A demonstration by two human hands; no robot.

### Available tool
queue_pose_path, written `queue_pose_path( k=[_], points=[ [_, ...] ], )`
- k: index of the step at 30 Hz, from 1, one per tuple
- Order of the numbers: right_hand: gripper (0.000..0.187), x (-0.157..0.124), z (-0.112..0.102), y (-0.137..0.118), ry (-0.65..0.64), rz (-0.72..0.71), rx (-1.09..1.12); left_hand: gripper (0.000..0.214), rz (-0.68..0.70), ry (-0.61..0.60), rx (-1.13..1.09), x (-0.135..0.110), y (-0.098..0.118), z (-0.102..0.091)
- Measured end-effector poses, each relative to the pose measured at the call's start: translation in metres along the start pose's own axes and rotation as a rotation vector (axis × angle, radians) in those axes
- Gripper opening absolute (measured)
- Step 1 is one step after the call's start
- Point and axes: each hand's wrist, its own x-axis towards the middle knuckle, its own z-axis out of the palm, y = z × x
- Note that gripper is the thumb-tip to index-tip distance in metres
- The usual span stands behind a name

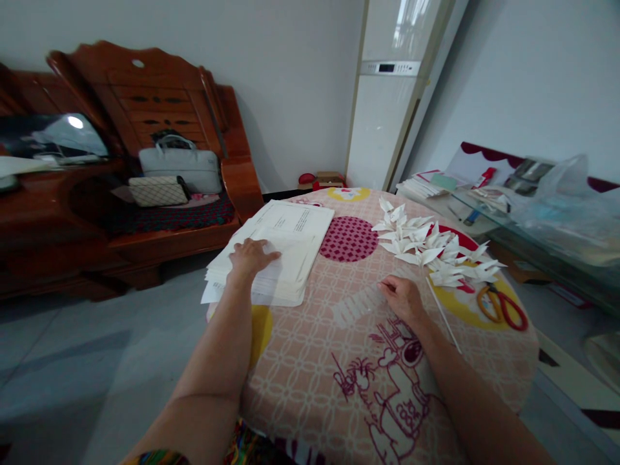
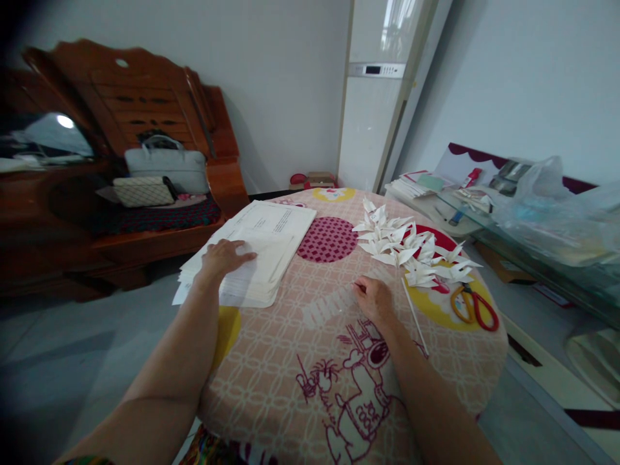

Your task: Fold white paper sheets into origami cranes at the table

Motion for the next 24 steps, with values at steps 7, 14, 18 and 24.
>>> queue_pose_path(
  k=[7,14,18,24],
  points=[
    [0.031,0.000,-0.002,-0.001,-0.004,-0.006,-0.009,0.075,0.037,0.011,0.024,-0.006,0.013,0.000],
    [0.030,0.000,-0.003,-0.004,-0.011,0.008,-0.002,0.063,0.099,0.159,-0.027,-0.008,0.016,0.007],
    [0.029,0.000,-0.005,-0.006,-0.010,0.006,0.000,0.053,0.458,0.164,-0.193,-0.007,0.020,0.008],
    [0.028,0.000,-0.006,-0.006,-0.015,0.003,0.015,0.069,0.893,-0.087,-0.186,-0.013,0.032,0.016]
  ],
)
